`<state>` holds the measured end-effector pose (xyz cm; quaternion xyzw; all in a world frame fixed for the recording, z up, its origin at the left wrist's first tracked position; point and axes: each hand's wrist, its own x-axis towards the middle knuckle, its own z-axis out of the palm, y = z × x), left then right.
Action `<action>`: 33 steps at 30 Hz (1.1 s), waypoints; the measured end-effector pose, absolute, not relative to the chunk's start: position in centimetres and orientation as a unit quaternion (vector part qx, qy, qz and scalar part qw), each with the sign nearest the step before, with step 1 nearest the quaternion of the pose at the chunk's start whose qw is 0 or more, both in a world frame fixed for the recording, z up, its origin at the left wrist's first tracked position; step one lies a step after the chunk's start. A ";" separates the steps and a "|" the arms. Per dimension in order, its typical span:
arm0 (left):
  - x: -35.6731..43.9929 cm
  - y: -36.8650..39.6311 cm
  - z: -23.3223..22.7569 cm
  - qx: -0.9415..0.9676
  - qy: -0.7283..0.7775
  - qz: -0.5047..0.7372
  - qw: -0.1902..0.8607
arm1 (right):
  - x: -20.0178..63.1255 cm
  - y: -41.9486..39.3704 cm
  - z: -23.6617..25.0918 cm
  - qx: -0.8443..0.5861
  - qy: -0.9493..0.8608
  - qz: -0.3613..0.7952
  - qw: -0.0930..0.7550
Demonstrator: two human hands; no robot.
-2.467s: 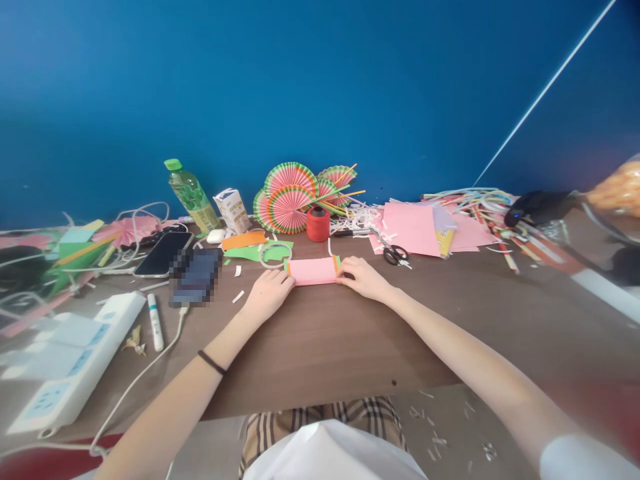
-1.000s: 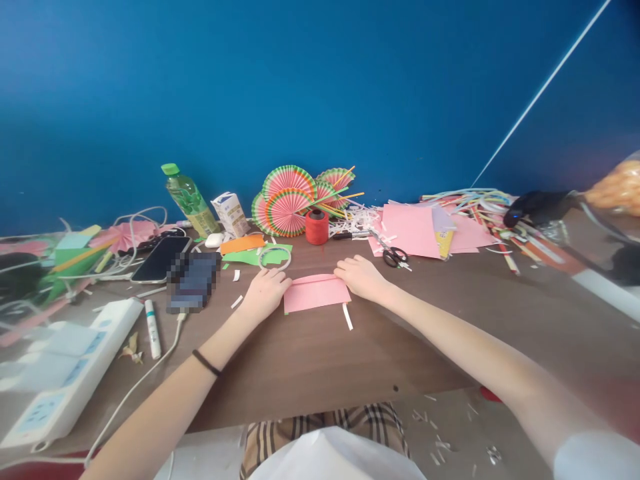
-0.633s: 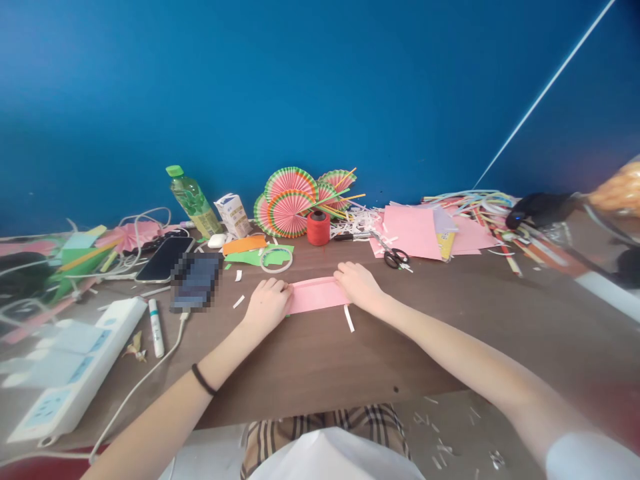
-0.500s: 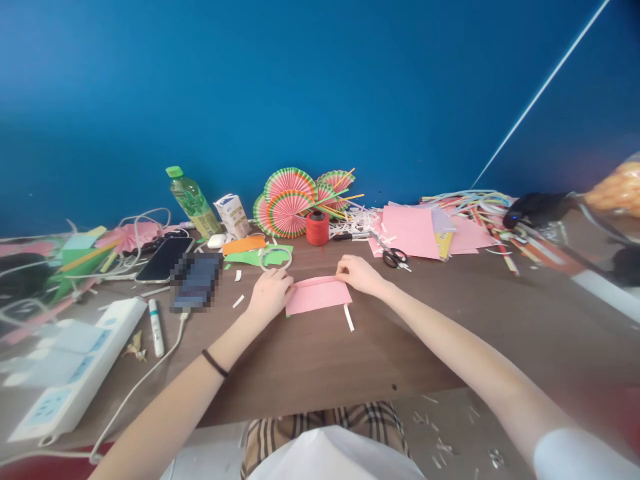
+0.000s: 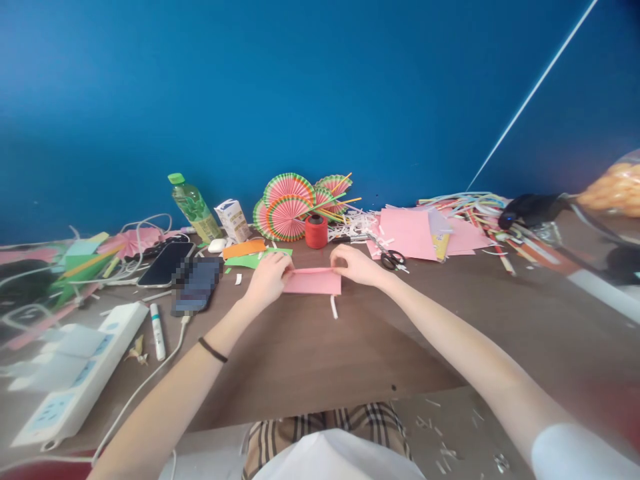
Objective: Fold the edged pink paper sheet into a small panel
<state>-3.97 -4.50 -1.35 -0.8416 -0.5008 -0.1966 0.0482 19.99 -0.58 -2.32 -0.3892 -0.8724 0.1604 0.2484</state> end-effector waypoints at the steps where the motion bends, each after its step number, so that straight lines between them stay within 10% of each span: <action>1: -4.0 -4.6 -1.0 -0.837 -0.497 -0.205 0.103 | 19.9 -0.8 -1.9 -0.387 -0.875 0.120 0.264; 7: -4.3 -6.0 -3.2 -0.838 -0.490 -0.142 0.194 | 20.0 -2.4 -3.1 -0.356 -0.909 -0.055 0.211; 17: -5.6 -6.3 -5.5 -0.806 -0.525 -0.234 -0.142 | 20.7 -2.1 -6.2 -0.431 -0.836 0.231 0.246; 33: -5.4 -6.1 -6.0 -0.832 -0.503 -0.228 -0.051 | 19.6 -0.8 -5.6 -0.494 -0.793 0.283 0.216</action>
